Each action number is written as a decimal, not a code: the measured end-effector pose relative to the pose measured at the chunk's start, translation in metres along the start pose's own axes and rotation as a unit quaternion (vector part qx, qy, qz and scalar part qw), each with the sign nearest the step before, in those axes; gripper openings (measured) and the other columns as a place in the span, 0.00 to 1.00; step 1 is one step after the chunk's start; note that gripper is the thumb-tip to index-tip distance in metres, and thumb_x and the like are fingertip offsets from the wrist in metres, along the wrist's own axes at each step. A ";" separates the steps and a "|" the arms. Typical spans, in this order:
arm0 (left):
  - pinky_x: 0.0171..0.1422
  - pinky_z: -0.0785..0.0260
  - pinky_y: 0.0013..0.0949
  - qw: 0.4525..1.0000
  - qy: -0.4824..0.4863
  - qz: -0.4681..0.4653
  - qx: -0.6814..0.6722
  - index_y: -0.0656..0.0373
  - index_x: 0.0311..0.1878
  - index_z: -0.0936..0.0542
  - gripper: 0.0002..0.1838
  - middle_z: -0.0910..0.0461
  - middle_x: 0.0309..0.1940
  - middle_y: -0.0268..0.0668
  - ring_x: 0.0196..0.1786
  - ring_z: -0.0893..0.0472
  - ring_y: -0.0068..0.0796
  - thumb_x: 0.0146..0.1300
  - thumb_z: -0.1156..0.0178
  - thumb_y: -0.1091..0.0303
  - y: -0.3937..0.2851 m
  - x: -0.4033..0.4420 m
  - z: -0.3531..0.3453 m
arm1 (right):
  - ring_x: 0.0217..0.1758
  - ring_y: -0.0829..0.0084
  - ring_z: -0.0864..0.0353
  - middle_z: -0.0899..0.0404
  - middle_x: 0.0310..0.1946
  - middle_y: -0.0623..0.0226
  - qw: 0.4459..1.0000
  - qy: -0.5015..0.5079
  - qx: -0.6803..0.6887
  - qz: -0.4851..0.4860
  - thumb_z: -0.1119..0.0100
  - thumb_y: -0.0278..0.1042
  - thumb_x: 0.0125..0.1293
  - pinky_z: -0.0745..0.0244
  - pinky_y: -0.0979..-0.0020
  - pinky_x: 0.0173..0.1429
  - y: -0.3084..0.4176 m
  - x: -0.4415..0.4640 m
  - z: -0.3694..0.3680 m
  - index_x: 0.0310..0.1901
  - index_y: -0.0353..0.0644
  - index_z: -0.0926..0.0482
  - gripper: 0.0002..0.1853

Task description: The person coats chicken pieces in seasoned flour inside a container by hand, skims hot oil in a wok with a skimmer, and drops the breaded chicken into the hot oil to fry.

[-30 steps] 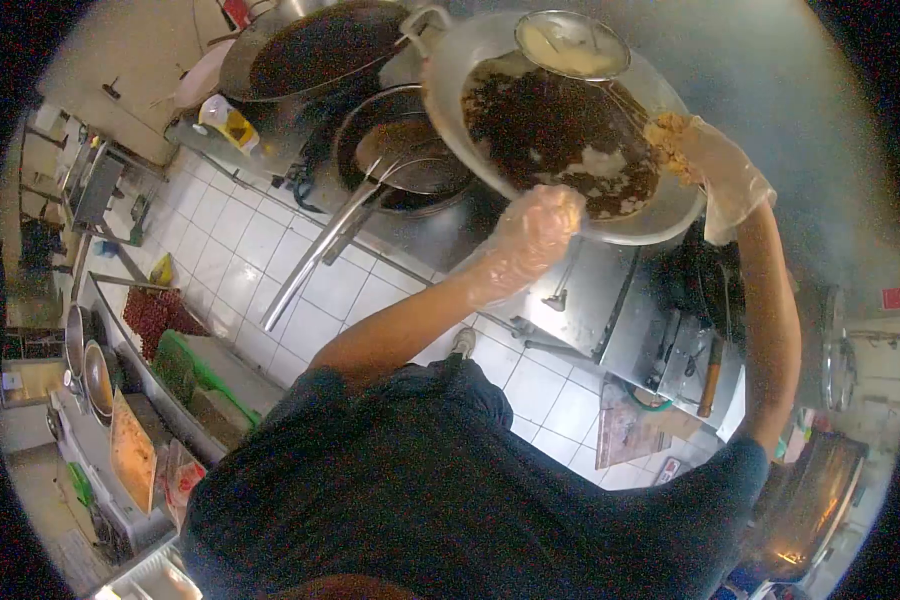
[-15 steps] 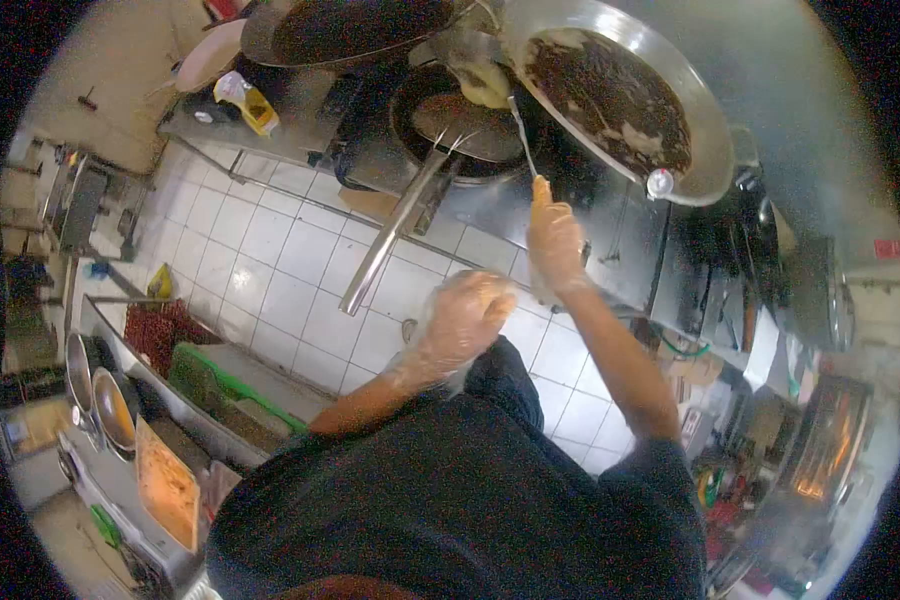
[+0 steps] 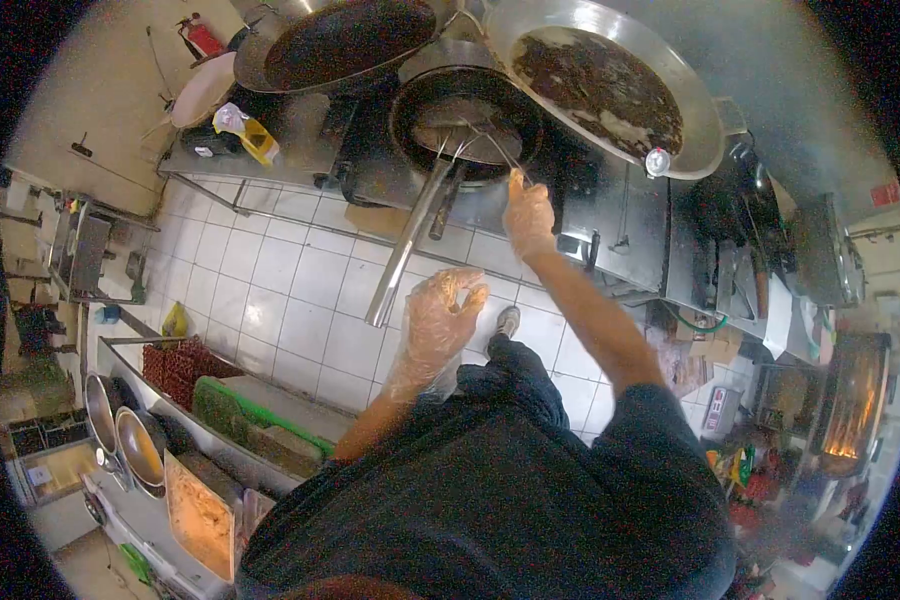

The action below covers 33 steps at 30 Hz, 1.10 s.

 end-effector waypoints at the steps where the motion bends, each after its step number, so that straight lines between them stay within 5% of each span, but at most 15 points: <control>1: 0.45 0.22 0.36 1.000 0.012 0.015 -0.010 0.62 0.43 0.15 0.11 0.13 0.39 0.45 0.40 0.13 0.38 0.58 0.31 0.68 0.005 -0.002 -0.006 | 0.34 0.61 0.15 0.25 0.33 0.57 1.000 -0.012 0.004 0.017 0.47 0.31 0.68 0.17 0.65 0.30 -0.002 0.011 0.018 0.69 0.51 0.35 0.27; 4: 0.43 0.23 0.35 0.996 0.061 0.069 -0.019 0.62 0.43 0.14 0.11 0.13 0.38 0.43 0.37 0.14 0.31 0.58 0.31 0.68 0.035 -0.011 -0.048 | 0.35 0.62 0.15 0.24 0.28 0.63 0.994 0.055 -0.054 0.079 0.49 0.34 0.70 0.18 0.66 0.30 -0.005 0.016 0.137 0.62 0.38 0.29 0.20; 5: 0.40 0.23 0.34 0.986 0.078 0.136 -0.054 0.63 0.42 0.14 0.11 0.13 0.34 0.39 0.34 0.15 0.25 0.58 0.32 0.68 0.047 -0.015 -0.064 | 0.35 0.62 0.15 0.23 0.28 0.63 0.965 0.061 -0.187 0.172 0.49 0.35 0.71 0.18 0.67 0.32 0.004 0.012 0.180 0.60 0.34 0.28 0.19; 8: 0.38 0.24 0.38 0.949 0.182 0.243 -0.082 0.61 0.42 0.14 0.14 0.14 0.28 0.43 0.30 0.17 0.36 0.58 0.32 0.61 0.106 -0.031 -0.144 | 0.35 0.64 0.15 0.21 0.30 0.63 0.865 0.007 -0.381 0.326 0.49 0.37 0.72 0.18 0.69 0.36 -0.002 -0.003 0.271 0.56 0.31 0.26 0.19; 10: 0.33 0.26 0.37 0.946 0.228 0.225 -0.056 0.59 0.39 0.14 0.14 0.16 0.24 0.40 0.26 0.18 0.32 0.58 0.32 0.59 0.120 -0.026 -0.185 | 0.35 0.64 0.15 0.20 0.31 0.63 0.846 0.001 -0.393 0.360 0.49 0.37 0.72 0.18 0.69 0.36 -0.026 -0.006 0.298 0.55 0.32 0.26 0.18; 13: 0.33 0.28 0.30 0.899 0.297 0.321 -0.037 0.56 0.37 0.15 0.07 0.17 0.28 0.29 0.28 0.21 0.20 0.59 0.32 0.65 0.172 -0.028 -0.261 | 0.36 0.63 0.15 0.20 0.32 0.63 0.866 0.022 -0.347 0.359 0.49 0.37 0.72 0.19 0.68 0.37 -0.078 0.001 0.318 0.54 0.33 0.25 0.17; 16: 0.30 0.30 0.31 0.810 0.238 0.406 -0.349 0.58 0.37 0.17 0.09 0.20 0.25 0.29 0.26 0.23 0.21 0.61 0.31 0.64 0.213 -0.031 -0.333 | 0.36 0.63 0.15 0.19 0.33 0.63 0.900 0.045 -0.286 0.327 0.48 0.36 0.72 0.19 0.68 0.38 -0.152 0.018 0.324 0.53 0.35 0.24 0.16; 18: 0.27 0.32 0.30 0.801 0.149 0.435 -0.383 0.60 0.33 0.20 0.14 0.22 0.24 0.32 0.25 0.25 0.23 0.64 0.32 0.58 0.239 -0.020 -0.360 | 0.36 0.63 0.15 0.19 0.33 0.62 0.914 0.052 -0.261 0.306 0.48 0.36 0.72 0.19 0.67 0.39 -0.209 0.036 0.323 0.53 0.35 0.24 0.15; 25: 0.26 0.32 0.32 0.797 0.015 0.540 -0.272 0.57 0.32 0.23 0.18 0.23 0.23 0.34 0.27 0.23 0.27 0.70 0.40 0.52 0.253 -0.010 -0.408 | 0.38 0.63 0.15 0.17 0.36 0.62 0.945 0.073 -0.211 0.238 0.48 0.36 0.71 0.19 0.66 0.41 -0.380 0.127 0.296 0.50 0.39 0.22 0.13; 29: 0.32 0.27 0.30 0.823 -0.010 0.505 -0.260 0.57 0.35 0.25 0.12 0.23 0.26 0.35 0.33 0.21 0.29 0.73 0.44 0.61 0.285 -0.020 -0.427 | 0.38 0.63 0.15 0.16 0.38 0.61 0.950 0.118 -0.196 0.215 0.48 0.35 0.71 0.19 0.65 0.43 -0.451 0.177 0.269 0.49 0.40 0.21 0.11; 31: 0.34 0.26 0.29 0.905 -0.040 0.354 -0.234 0.57 0.36 0.25 0.09 0.24 0.27 0.35 0.35 0.20 0.29 0.72 0.42 0.63 0.318 -0.022 -0.436 | 0.39 0.63 0.15 0.16 0.38 0.61 0.949 0.149 -0.185 0.208 0.48 0.35 0.71 0.19 0.65 0.43 -0.472 0.195 0.256 0.48 0.41 0.21 0.11; 33: 0.36 0.24 0.29 0.889 -0.083 0.360 -0.269 0.57 0.37 0.25 0.08 0.23 0.27 0.35 0.35 0.20 0.29 0.71 0.41 0.66 0.323 -0.025 -0.434 | 0.39 0.63 0.15 0.15 0.39 0.61 0.945 0.192 -0.165 0.207 0.47 0.35 0.71 0.19 0.64 0.44 -0.488 0.209 0.241 0.48 0.42 0.20 0.10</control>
Point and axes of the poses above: each hand's wrist, its own x-axis towards the middle knuckle, its own z-axis out of the back of the hand, y = z × x, the point moved 9 cm from there along x, towards the middle knuckle
